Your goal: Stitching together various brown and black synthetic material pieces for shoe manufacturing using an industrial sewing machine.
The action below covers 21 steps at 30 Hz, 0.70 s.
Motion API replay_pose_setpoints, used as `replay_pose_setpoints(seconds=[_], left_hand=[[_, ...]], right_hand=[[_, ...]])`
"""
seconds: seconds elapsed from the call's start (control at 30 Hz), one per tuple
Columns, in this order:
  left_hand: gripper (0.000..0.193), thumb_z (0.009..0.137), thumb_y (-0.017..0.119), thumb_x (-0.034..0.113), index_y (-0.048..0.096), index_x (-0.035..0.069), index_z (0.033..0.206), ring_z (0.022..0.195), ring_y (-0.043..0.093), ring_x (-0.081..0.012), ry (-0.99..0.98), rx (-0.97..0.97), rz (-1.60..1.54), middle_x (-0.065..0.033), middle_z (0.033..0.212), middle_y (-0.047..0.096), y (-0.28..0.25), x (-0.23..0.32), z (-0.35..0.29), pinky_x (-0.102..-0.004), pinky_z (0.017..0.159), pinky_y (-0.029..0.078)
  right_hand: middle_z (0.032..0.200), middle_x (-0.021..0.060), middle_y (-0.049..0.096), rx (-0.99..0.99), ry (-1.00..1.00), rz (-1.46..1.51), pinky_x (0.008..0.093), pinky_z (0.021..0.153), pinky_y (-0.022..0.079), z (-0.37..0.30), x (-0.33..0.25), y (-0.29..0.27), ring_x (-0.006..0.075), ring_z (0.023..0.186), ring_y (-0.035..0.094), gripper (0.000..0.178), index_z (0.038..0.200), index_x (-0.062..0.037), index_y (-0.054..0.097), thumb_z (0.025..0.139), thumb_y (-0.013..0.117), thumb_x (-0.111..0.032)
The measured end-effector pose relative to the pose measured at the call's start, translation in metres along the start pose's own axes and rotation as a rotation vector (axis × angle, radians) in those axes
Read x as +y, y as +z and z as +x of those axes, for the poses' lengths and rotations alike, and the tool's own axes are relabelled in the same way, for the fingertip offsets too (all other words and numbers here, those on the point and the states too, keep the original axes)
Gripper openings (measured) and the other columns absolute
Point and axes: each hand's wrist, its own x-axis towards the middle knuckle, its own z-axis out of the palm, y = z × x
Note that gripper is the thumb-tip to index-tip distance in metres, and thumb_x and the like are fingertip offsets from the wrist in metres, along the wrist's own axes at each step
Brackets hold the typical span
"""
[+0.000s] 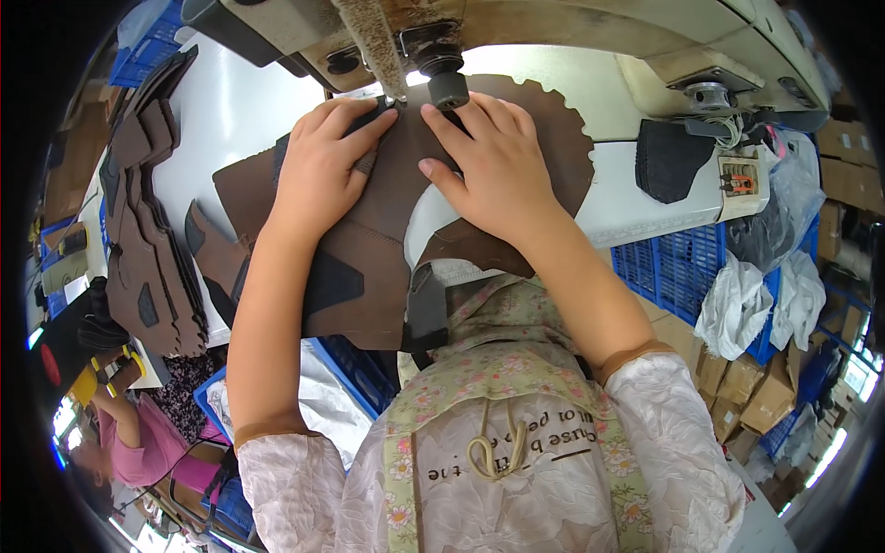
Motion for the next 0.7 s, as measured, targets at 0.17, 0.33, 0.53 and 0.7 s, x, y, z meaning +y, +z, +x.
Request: replay_pose_setpoints(seconds=[0.17,0.33,0.53,0.7], left_hand=[[0.042,0.078,0.063,0.004,0.070,0.014,0.119,0.116,0.057,-0.0286,-0.009,-0.024,0.002,-0.0061,0.119,0.063,0.000,0.000,0.000,-0.0420,0.099,0.043],[0.042,0.080,0.061,0.002,0.070,0.012,0.120,0.106,0.058,-0.0302,0.017,-0.021,0.007,-0.0085,0.125,0.062,-0.001,-0.001,0.000,-0.0405,0.096,0.045],[0.042,0.080,0.061,0.001,0.069,0.009,0.120,0.110,0.058,-0.0303,0.025,-0.032,0.012,-0.0091,0.125,0.062,-0.004,0.000,0.001,-0.0410,0.097,0.045],[0.047,0.078,0.059,-0.003,0.065,0.006,0.124,0.126,0.053,-0.0325,0.016,-0.095,-0.080,-0.0117,0.133,0.059,-0.010,-0.005,-0.002,-0.0422,0.105,0.043]], right_hand=[[0.126,0.0084,0.057,-0.019,0.011,0.006,0.0465,0.107,0.034,0.000,-0.001,-0.001,0.0269,0.124,0.048,0.049,0.125,-0.0068,0.061,0.085,0.068,-0.034],[0.126,0.0086,0.057,-0.014,0.011,0.015,0.0462,0.107,0.034,0.001,-0.001,0.000,0.0269,0.124,0.048,0.049,0.125,-0.0068,0.061,0.085,0.068,-0.034],[0.127,0.0090,0.057,-0.012,0.008,0.002,0.0462,0.107,0.034,0.000,0.001,-0.001,0.0273,0.124,0.048,0.049,0.125,-0.0070,0.061,0.084,0.069,-0.034],[0.132,0.0101,0.056,-0.059,0.042,0.066,0.0472,0.110,0.034,0.000,0.000,-0.005,0.0283,0.128,0.047,0.049,0.125,-0.0071,0.062,0.084,0.070,-0.034]])
